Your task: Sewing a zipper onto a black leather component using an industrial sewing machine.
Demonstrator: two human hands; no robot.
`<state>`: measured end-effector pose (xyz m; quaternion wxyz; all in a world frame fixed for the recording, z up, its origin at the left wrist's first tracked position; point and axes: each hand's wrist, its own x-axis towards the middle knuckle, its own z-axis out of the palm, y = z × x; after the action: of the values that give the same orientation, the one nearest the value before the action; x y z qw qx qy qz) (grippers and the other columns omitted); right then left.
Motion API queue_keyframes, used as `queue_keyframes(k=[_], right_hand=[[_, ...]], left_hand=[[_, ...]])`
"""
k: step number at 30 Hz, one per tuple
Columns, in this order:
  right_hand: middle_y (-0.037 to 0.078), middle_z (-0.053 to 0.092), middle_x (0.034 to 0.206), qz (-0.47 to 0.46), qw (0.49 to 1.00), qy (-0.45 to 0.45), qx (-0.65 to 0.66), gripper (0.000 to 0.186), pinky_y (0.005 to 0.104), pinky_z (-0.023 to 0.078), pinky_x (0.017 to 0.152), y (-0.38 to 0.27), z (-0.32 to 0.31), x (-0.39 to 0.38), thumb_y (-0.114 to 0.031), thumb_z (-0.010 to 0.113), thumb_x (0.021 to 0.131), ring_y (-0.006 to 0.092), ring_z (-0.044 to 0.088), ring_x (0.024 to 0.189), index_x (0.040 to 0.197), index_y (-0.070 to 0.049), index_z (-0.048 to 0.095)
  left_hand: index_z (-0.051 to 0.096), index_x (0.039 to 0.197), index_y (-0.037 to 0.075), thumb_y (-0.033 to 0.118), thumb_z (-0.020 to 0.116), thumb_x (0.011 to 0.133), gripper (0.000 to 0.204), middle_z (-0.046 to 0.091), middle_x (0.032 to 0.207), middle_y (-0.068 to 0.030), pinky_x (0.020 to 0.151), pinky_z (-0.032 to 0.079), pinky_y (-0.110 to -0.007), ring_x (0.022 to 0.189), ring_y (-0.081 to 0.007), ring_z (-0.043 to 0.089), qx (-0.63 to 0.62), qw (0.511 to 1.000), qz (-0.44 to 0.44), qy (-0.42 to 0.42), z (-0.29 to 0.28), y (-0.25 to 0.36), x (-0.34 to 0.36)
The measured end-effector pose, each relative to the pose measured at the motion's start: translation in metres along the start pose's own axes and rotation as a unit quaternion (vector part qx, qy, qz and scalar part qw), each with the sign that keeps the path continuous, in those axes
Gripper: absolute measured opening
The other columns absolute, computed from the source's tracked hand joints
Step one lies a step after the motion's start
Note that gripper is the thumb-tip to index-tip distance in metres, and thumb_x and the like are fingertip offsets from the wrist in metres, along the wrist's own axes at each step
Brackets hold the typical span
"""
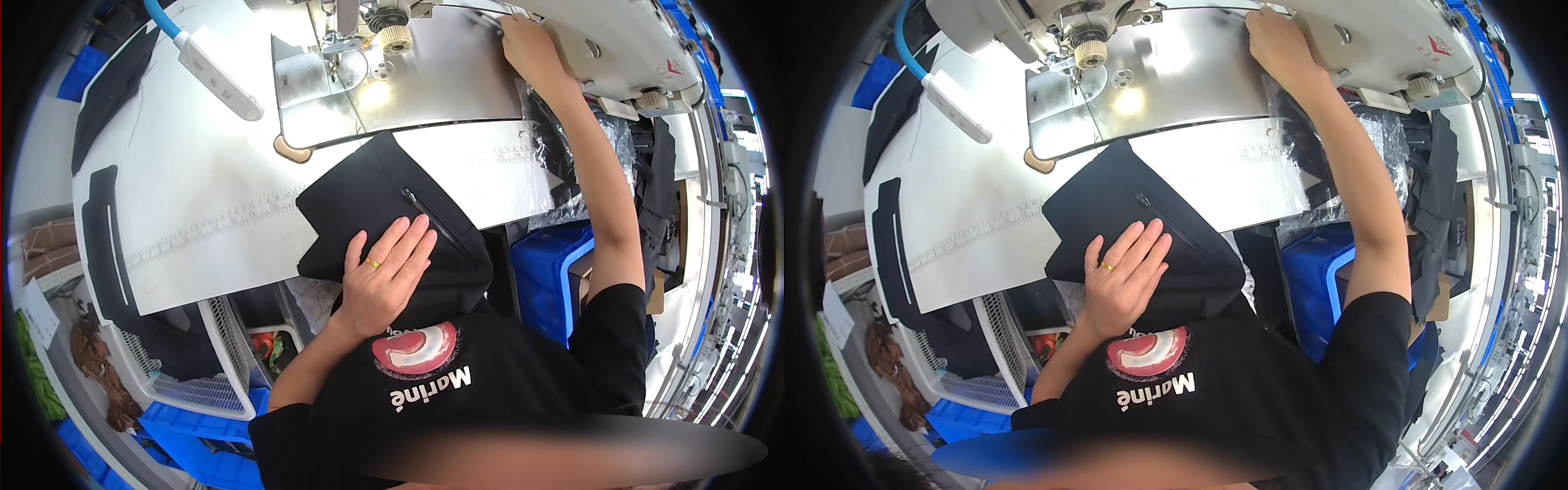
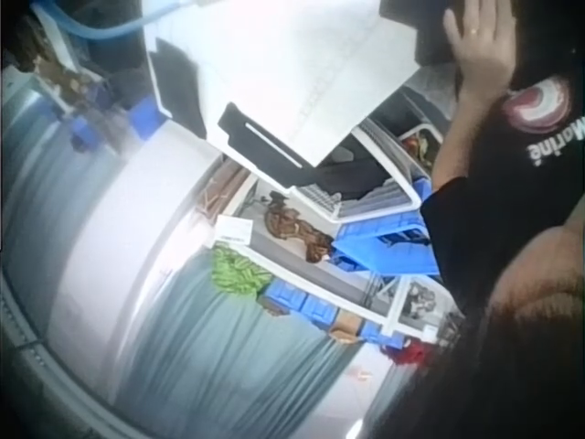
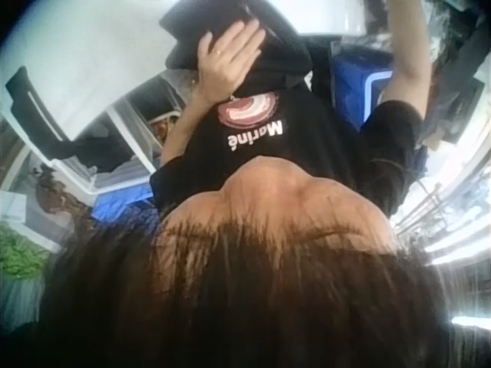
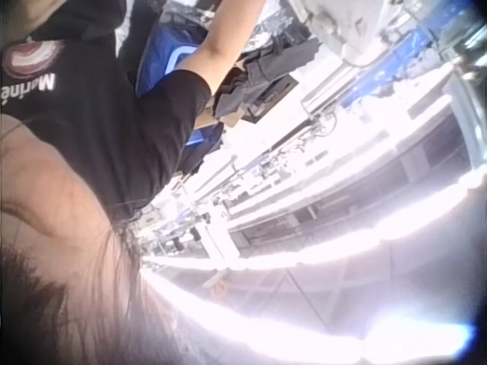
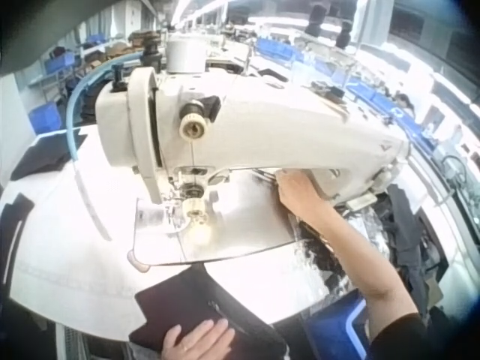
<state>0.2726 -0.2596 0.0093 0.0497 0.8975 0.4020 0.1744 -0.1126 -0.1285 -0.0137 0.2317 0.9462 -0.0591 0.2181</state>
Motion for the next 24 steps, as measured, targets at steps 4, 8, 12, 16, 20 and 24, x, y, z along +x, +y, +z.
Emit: queue_keyframes(k=[4,8,12,16,20,24], right_hand=[[0.017,0.063,0.088,-0.135,0.931,0.01,0.34,0.03,0.0368,0.046,0.076,-0.053,-0.071,-0.047,-0.01,0.048,0.095,0.0273,0.059,0.079,0.124,-0.004,0.056],[0.012,0.065,0.089,0.008,0.864,-0.265,0.429,0.034,0.0367,0.047,0.074,-0.096,-0.085,-0.06,-0.018,0.055,0.094,0.0239,0.061,0.079,0.127,-0.008,0.053],[0.008,0.059,0.078,-0.095,0.904,-0.135,0.395,0.037,0.0371,0.047,0.066,-0.106,-0.068,-0.053,-0.025,0.062,0.091,0.0263,0.06,0.07,0.126,-0.017,0.056],[0.006,0.057,0.074,-0.214,0.917,-0.079,0.327,0.038,0.0356,0.046,0.063,-0.115,-0.057,-0.039,-0.024,0.065,0.088,0.0241,0.06,0.07,0.125,-0.019,0.06],[0.007,0.058,0.073,-0.286,0.884,-0.02,0.371,0.036,0.0342,0.046,0.061,-0.131,-0.047,-0.03,-0.026,0.067,0.086,0.0243,0.06,0.067,0.121,-0.018,0.064],[0.009,0.064,0.08,-0.23,0.843,0.023,0.485,0.035,0.0329,0.047,0.061,-0.115,-0.039,-0.032,-0.028,0.067,0.086,0.0253,0.062,0.067,0.119,-0.016,0.065]], left_hand=[[0.068,0.114,0.008,0.014,0.072,0.08,0.035,0.063,0.126,-0.0026,0.109,0.023,-0.042,0.115,-0.0169,0.057,-0.029,1.0,0.001,0.01,-0.004,-0.004,0.005],[0.07,0.108,0.007,0.01,0.074,0.077,0.031,0.065,0.12,-0.0013,0.106,0.028,-0.041,0.107,-0.0163,0.06,-0.079,0.996,-0.006,0.032,-0.005,-0.009,0.011],[0.07,0.107,0.007,0.009,0.074,0.077,0.03,0.066,0.119,-0.001,0.105,0.03,-0.041,0.106,-0.0164,0.06,-0.076,0.997,-0.008,0.028,-0.005,-0.008,0.013],[0.07,0.106,0.007,0.009,0.074,0.077,0.03,0.066,0.118,-0.0005,0.105,0.03,-0.04,0.104,-0.016,0.061,-0.082,0.996,-0.011,0.035,-0.005,-0.008,0.013],[0.07,0.106,0.007,0.009,0.073,0.077,0.029,0.066,0.117,0.0004,0.104,0.031,-0.041,0.103,-0.0155,0.061,-0.067,0.997,-0.003,0.036,-0.007,-0.01,0.013],[0.071,0.103,0.007,0.009,0.073,0.076,0.027,0.068,0.112,-0.0003,0.104,0.031,-0.041,0.099,-0.0149,0.062,-0.045,0.999,0.023,0.02,-0.017,-0.016,0.028]])
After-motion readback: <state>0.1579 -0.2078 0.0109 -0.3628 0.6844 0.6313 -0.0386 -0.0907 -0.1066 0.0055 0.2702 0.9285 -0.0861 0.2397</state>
